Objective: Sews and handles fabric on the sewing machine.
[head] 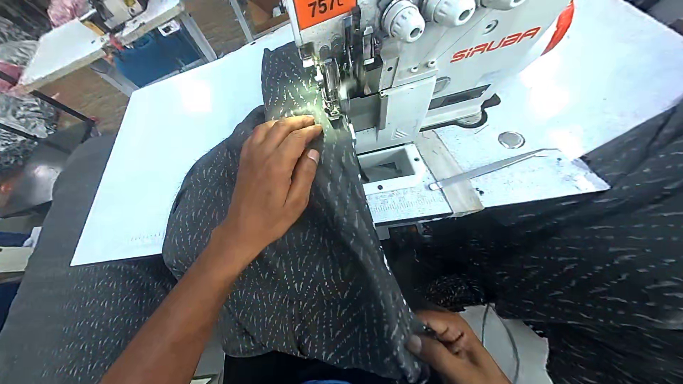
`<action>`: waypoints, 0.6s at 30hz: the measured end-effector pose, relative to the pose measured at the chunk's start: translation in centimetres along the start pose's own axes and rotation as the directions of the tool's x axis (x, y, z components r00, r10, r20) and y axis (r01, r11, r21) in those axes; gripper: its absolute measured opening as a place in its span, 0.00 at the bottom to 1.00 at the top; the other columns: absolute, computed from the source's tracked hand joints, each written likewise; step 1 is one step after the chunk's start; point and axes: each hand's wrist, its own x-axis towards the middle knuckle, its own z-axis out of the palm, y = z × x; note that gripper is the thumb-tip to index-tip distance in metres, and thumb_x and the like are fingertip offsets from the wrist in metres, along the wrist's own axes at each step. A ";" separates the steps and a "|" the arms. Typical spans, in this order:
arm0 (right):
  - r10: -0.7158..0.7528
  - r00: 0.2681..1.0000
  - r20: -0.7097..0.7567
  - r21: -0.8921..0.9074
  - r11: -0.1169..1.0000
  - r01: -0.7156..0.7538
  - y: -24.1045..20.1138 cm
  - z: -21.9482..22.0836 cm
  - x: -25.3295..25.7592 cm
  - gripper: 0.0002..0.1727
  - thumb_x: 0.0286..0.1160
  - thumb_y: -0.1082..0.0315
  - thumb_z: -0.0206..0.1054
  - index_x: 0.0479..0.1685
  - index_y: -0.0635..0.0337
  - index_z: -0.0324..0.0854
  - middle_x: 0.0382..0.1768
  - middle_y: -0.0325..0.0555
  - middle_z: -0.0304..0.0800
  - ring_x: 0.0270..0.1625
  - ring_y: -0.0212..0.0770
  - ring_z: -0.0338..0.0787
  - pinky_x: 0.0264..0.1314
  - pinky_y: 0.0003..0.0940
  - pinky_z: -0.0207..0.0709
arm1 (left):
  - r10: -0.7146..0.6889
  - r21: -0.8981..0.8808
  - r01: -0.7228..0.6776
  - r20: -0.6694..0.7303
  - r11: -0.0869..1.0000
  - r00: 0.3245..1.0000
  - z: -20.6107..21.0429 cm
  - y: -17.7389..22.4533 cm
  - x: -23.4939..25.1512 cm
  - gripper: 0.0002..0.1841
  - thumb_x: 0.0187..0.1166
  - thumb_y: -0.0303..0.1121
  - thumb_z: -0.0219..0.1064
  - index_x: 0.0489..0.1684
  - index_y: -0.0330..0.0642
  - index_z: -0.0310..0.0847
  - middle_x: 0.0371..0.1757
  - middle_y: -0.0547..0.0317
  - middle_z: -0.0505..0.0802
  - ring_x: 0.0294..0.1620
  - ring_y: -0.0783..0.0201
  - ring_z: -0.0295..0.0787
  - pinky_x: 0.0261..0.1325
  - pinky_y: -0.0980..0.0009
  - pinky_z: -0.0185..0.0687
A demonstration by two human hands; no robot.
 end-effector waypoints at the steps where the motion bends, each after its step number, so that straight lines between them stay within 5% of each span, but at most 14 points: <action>1: -0.015 1.000 -0.004 0.016 1.000 0.015 -0.1 0.0 0.4 0.08 0.85 0.59 0.66 0.42 0.46 0.90 0.31 0.24 0.91 0.33 0.15 0.85 0.35 0.15 0.79 | 0.008 0.003 -0.008 0.009 1.000 1.000 0.1 -0.4 0.4 0.22 0.90 0.40 0.48 0.71 0.46 0.85 0.77 0.57 0.85 0.82 0.56 0.73 0.83 0.49 0.63; 7: -0.153 0.987 -0.053 0.072 0.985 0.157 -0.6 0.3 3.8 0.09 0.85 0.57 0.67 0.39 0.47 0.89 0.28 0.24 0.89 0.30 0.14 0.84 0.33 0.12 0.77 | 0.048 -0.045 -0.042 0.125 0.998 0.991 0.3 -3.4 3.9 0.27 0.91 0.44 0.44 0.81 0.42 0.76 0.84 0.52 0.78 0.88 0.56 0.66 0.91 0.51 0.52; 11: -0.189 0.979 -0.073 0.139 0.970 0.198 -0.8 0.6 4.4 0.10 0.85 0.56 0.67 0.40 0.48 0.90 0.30 0.24 0.91 0.33 0.16 0.86 0.36 0.14 0.80 | 0.012 -0.085 0.002 0.169 0.996 0.986 0.3 -4.1 5.0 0.28 0.91 0.47 0.45 0.83 0.44 0.75 0.87 0.53 0.75 0.91 0.57 0.60 0.92 0.43 0.43; 15: -0.173 0.980 -0.094 0.124 0.975 0.184 -0.9 0.7 4.4 0.10 0.85 0.56 0.66 0.40 0.47 0.91 0.30 0.24 0.90 0.32 0.16 0.85 0.35 0.14 0.79 | 0.069 0.029 -0.067 -0.077 0.997 0.995 0.3 -2.4 2.2 0.23 0.91 0.42 0.52 0.76 0.39 0.79 0.80 0.47 0.81 0.84 0.53 0.72 0.88 0.41 0.56; 18: -0.154 0.982 -0.107 0.105 0.981 0.165 -0.8 0.5 4.4 0.11 0.84 0.55 0.67 0.37 0.48 0.90 0.26 0.27 0.88 0.29 0.17 0.83 0.32 0.16 0.79 | 0.076 0.026 -0.073 -0.179 0.997 0.981 -0.4 -0.5 -0.2 0.19 0.90 0.36 0.55 0.69 0.36 0.84 0.70 0.44 0.87 0.74 0.52 0.79 0.77 0.54 0.71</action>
